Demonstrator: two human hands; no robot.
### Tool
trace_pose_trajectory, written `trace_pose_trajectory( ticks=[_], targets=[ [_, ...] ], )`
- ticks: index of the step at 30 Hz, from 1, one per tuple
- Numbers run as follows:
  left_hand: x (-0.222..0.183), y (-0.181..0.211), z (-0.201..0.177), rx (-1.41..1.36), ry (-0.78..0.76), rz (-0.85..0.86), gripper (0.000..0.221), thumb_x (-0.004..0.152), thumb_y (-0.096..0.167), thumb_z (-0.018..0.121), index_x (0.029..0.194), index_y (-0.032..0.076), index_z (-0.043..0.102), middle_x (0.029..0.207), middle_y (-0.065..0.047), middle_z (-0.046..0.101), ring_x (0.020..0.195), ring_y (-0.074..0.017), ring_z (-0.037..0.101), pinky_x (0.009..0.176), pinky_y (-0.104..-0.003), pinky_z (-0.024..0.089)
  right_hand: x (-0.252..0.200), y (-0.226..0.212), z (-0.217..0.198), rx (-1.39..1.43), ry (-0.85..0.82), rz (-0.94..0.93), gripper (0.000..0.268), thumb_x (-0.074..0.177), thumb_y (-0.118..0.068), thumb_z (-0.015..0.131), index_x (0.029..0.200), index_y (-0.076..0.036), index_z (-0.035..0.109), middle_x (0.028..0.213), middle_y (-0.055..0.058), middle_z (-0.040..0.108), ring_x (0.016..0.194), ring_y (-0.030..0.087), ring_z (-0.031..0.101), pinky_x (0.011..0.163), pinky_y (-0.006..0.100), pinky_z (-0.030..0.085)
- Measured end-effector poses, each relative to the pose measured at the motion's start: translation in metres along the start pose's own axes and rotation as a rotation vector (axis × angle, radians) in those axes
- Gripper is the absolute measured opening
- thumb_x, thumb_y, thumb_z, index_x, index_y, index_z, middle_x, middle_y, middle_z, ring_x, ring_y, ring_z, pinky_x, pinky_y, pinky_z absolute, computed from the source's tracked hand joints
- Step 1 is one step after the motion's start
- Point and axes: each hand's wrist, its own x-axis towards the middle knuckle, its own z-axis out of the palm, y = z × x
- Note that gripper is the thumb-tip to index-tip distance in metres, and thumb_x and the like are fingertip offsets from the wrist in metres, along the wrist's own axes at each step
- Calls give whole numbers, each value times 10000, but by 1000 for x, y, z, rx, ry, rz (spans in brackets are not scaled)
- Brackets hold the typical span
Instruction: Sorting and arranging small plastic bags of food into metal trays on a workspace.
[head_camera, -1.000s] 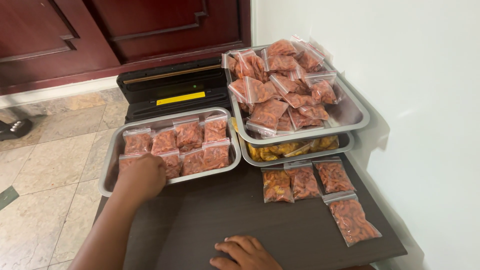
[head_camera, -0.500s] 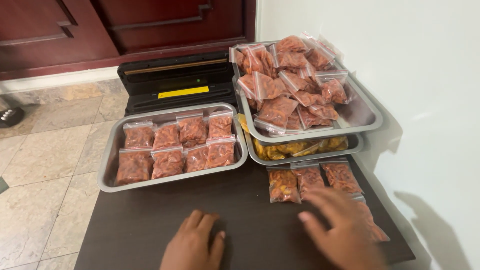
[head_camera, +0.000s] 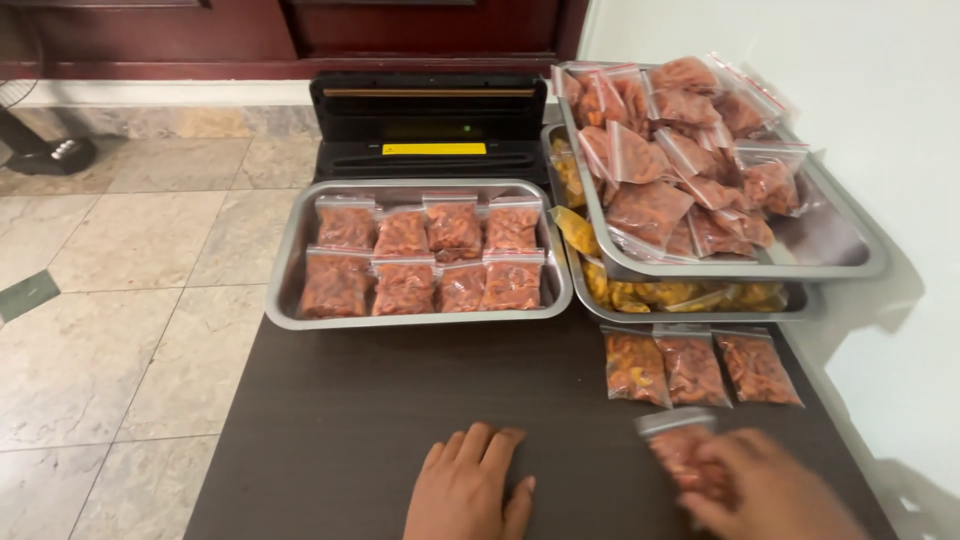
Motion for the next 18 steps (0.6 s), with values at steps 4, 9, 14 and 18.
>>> trace_pose_trajectory(
  ticks=[4, 9, 14, 18],
  targets=[
    [-4, -4, 5, -60, -26, -19, 537, 857, 426, 665, 1300, 128, 612, 1101, -76, 644, 911, -350, 615, 739, -498, 466, -27, -78, 18, 291, 255, -474, 472, 635, -410, 859, 1066, -360, 673, 1252, -103, 673, 1110, 171, 707, 930, 356, 555],
    [1, 4, -14, -229, -125, -71, 524, 931, 477, 600, 1318, 124, 584, 1158, -88, 710, 966, -334, 654, 788, -460, 464, -60, -136, 12, 716, 352, -541, 398, 700, -327, 965, 814, -232, 596, 1093, -100, 648, 684, 65, 668, 625, 163, 520],
    [5, 21, -31, -804, -117, -483, 373, 767, 437, 811, 1074, 227, 828, 667, 96, 711, 563, -22, 527, 521, -223, 447, -80, -163, 5, 1090, 495, -505, 453, 761, -473, 865, 641, -192, 530, 890, -36, 681, 479, 77, 515, 420, 231, 399],
    [8, 16, -30, -973, -88, -612, 154, 827, 165, 813, 974, 118, 821, 628, 16, 693, 512, -43, 533, 469, -223, 436, -73, -158, 9, 1330, 115, -464, 416, 627, -190, 1078, 773, -142, 691, 1009, 15, 646, 584, 116, 614, 562, 228, 498]
  ],
)
